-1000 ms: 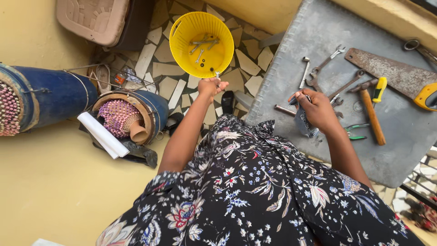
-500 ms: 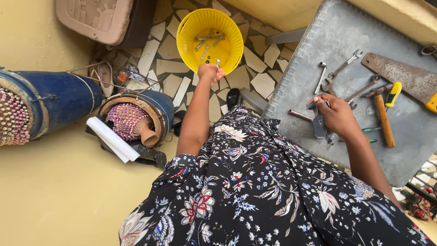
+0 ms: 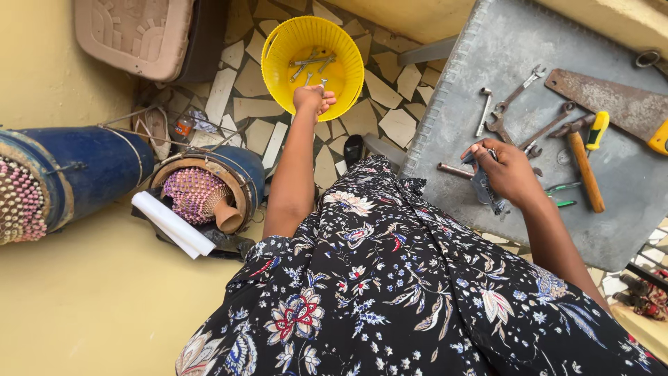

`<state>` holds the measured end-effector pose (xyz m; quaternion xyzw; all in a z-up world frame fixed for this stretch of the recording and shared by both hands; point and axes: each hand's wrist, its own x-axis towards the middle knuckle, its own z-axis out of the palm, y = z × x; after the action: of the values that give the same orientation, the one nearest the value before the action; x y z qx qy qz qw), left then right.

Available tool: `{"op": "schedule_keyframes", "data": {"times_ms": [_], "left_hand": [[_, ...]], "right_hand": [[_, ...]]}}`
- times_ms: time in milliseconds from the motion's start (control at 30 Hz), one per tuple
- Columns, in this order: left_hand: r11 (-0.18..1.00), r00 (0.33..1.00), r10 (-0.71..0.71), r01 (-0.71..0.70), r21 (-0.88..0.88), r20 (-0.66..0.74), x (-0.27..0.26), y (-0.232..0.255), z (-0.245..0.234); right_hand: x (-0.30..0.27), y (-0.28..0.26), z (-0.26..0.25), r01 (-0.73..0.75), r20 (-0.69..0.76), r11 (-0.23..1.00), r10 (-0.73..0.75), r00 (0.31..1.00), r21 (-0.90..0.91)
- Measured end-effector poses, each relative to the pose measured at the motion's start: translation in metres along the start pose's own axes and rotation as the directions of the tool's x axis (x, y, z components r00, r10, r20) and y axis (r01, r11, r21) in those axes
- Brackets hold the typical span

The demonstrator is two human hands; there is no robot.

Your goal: The person cleans various metal tools by hand using a piece of cloth.

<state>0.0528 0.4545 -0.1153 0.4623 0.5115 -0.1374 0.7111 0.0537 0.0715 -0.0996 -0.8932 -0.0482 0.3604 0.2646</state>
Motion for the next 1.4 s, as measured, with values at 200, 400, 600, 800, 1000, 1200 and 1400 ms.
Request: {"op": "schedule_keyframes", "data": {"times_ms": [200,400,600,800,1000,1200,1400], "left_hand": [[0.993,1.000,0.016,-0.014,-0.117,0.012,-0.002,0.003,0.005],[0.826,0.921,0.059,0.172,0.537,-0.386,-0.014,-0.013,-0.002],[0.828,0.958,0.267,-0.174,0.533,-0.102,-0.025,-0.062,-0.002],[0.959,0.971,0.237,-0.232,0.164,-0.014,-0.042,-0.103,0.014],[0.833,0.910,0.315,-0.401,0.381,0.269,-0.044,-0.117,0.060],[0.573,0.812,0.247,-0.563,0.596,0.529,-0.046,-0.122,0.130],[0.161,0.567,0.387,-0.818,0.552,0.727,-0.065,-0.149,0.208]], "right_hand": [[-0.006,0.001,-0.004,-0.018,-0.011,1.000,0.018,1.000,-0.005],[-0.011,0.005,-0.003,0.011,-0.033,1.000,-0.010,0.999,0.014],[-0.020,0.014,-0.007,-0.009,-0.048,0.998,0.012,0.999,0.055],[-0.040,0.022,-0.008,-0.021,-0.057,0.991,0.029,0.998,0.130],[-0.094,0.067,-0.030,-0.060,-0.086,0.987,0.073,0.994,0.147],[-0.178,0.132,-0.069,-0.121,-0.327,0.844,0.330,0.886,0.523],[-0.212,0.181,-0.088,0.176,-0.495,0.757,0.215,0.842,0.629]]}}
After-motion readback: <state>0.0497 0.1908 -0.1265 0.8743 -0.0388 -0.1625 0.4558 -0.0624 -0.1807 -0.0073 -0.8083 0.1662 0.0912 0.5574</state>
